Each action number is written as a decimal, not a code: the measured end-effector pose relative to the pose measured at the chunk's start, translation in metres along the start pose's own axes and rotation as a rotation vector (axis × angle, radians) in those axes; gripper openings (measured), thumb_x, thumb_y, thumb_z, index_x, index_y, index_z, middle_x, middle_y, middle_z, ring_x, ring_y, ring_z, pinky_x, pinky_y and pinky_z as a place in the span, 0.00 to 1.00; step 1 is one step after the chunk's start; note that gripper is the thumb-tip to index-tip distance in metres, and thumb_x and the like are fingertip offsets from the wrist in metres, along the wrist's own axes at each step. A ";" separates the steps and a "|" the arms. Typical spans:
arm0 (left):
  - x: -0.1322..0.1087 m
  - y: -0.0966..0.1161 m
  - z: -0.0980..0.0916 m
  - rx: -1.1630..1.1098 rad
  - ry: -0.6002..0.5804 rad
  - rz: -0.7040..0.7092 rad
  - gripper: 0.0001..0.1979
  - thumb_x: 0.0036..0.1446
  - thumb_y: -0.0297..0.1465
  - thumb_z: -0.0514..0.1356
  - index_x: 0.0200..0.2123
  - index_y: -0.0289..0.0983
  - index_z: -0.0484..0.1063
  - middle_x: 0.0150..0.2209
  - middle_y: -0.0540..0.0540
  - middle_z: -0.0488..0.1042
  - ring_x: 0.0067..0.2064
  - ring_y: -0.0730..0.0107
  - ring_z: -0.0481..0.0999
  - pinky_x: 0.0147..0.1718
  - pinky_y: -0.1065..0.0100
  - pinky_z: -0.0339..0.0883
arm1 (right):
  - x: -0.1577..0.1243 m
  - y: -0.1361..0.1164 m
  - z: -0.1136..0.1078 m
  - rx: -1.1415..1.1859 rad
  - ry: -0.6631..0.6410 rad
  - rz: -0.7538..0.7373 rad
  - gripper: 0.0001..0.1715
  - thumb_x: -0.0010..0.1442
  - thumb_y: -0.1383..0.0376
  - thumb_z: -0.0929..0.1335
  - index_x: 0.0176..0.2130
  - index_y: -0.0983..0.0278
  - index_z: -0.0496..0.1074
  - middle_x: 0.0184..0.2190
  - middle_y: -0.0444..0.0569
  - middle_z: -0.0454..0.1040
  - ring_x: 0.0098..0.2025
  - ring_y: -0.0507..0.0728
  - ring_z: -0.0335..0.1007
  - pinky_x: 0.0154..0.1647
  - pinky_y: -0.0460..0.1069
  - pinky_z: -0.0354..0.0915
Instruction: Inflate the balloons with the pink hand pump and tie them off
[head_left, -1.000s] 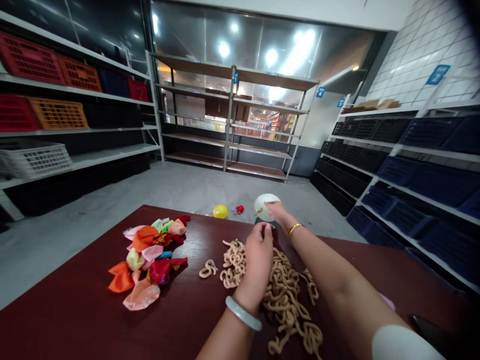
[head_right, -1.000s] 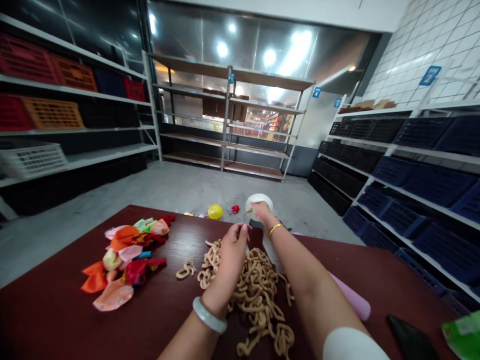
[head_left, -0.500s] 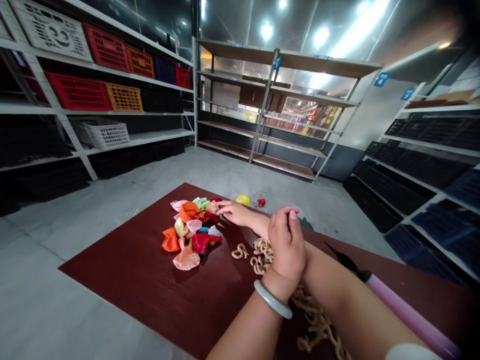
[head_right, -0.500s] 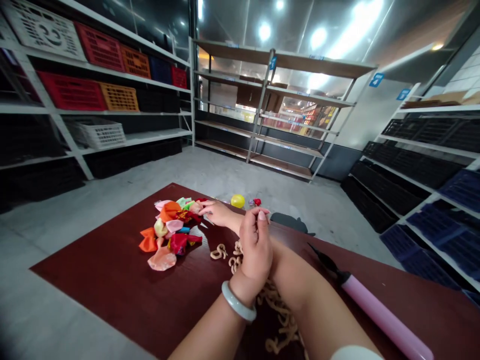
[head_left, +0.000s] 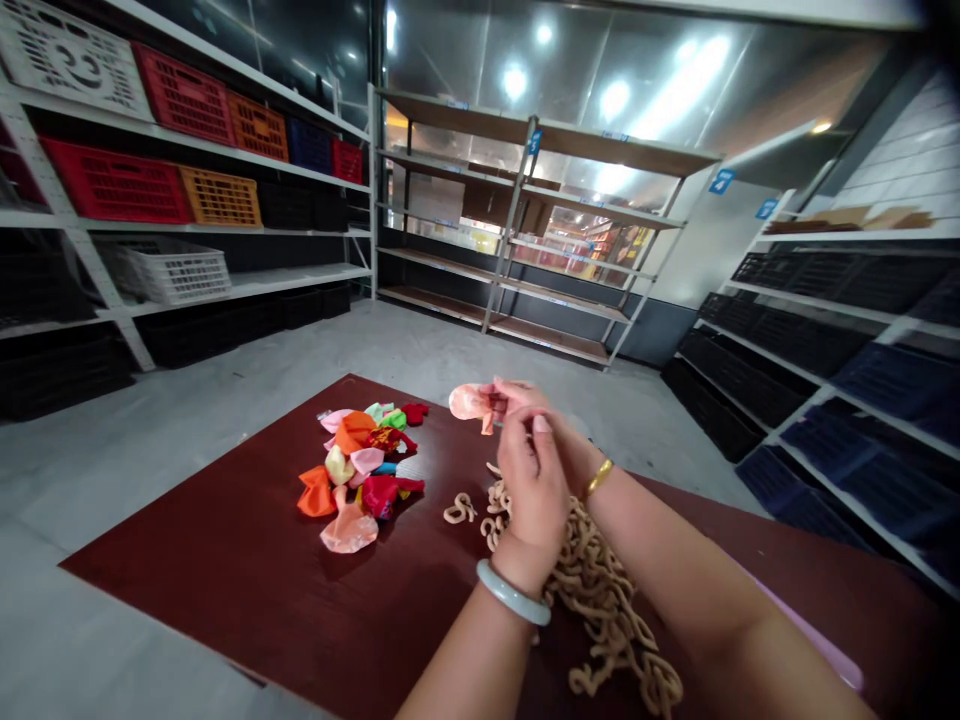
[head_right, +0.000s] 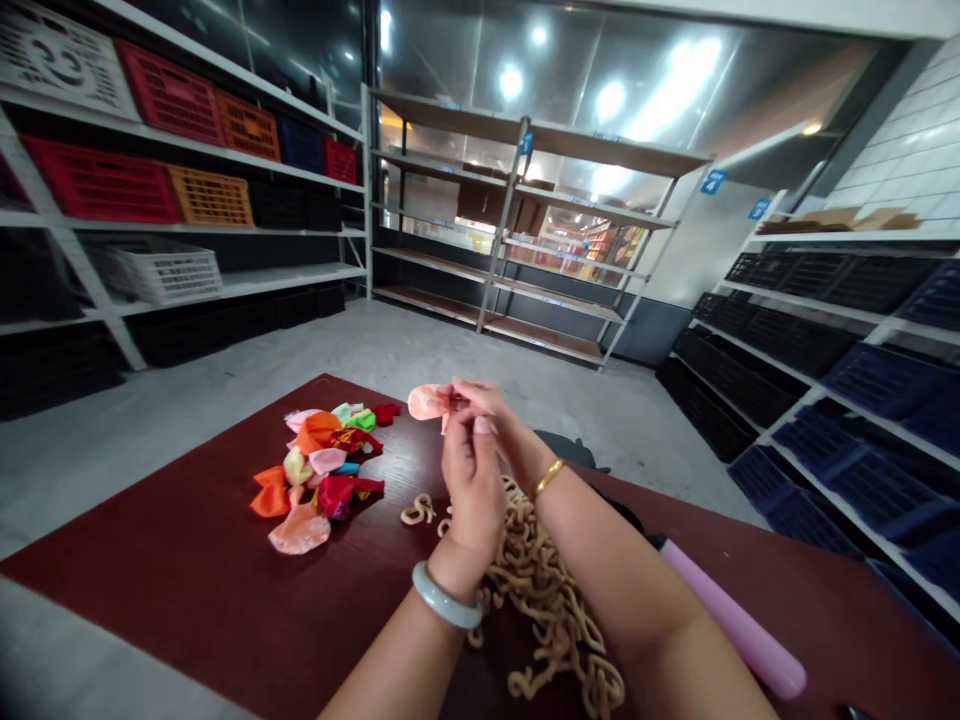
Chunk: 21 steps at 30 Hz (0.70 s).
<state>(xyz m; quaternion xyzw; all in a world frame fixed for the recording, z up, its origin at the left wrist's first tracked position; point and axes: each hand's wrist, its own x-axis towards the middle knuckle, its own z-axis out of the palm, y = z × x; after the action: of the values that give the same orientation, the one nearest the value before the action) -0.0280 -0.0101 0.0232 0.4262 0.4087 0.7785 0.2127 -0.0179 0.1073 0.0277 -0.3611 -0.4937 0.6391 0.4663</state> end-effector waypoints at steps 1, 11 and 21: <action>0.001 -0.001 0.000 0.004 0.057 0.001 0.10 0.66 0.37 0.50 0.44 0.38 0.66 0.44 0.40 0.70 0.47 0.62 0.70 0.49 0.62 0.62 | -0.005 -0.008 -0.010 0.012 -0.039 0.006 0.18 0.55 0.56 0.72 0.36 0.71 0.75 0.32 0.52 0.78 0.35 0.58 0.73 0.38 0.53 0.69; 0.007 -0.052 0.022 0.006 -0.230 -0.361 0.23 0.56 0.49 0.57 0.40 0.33 0.70 0.37 0.40 0.74 0.40 0.60 0.74 0.41 0.61 0.66 | -0.079 -0.047 -0.080 0.080 -0.068 -0.222 0.18 0.49 0.55 0.75 0.37 0.63 0.80 0.39 0.52 0.79 0.39 0.57 0.73 0.42 0.52 0.68; -0.025 -0.050 0.041 -0.111 -0.576 -0.612 0.21 0.46 0.47 0.65 0.29 0.33 0.72 0.24 0.46 0.74 0.20 0.72 0.69 0.18 0.72 0.60 | -0.122 -0.037 -0.120 -0.028 0.060 -0.232 0.19 0.48 0.55 0.75 0.37 0.65 0.80 0.32 0.49 0.78 0.37 0.55 0.73 0.45 0.52 0.67</action>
<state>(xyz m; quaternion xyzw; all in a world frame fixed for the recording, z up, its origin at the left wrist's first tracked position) 0.0197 0.0202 -0.0175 0.4734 0.3976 0.5493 0.5622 0.1390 0.0290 0.0339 -0.3268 -0.5269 0.5627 0.5467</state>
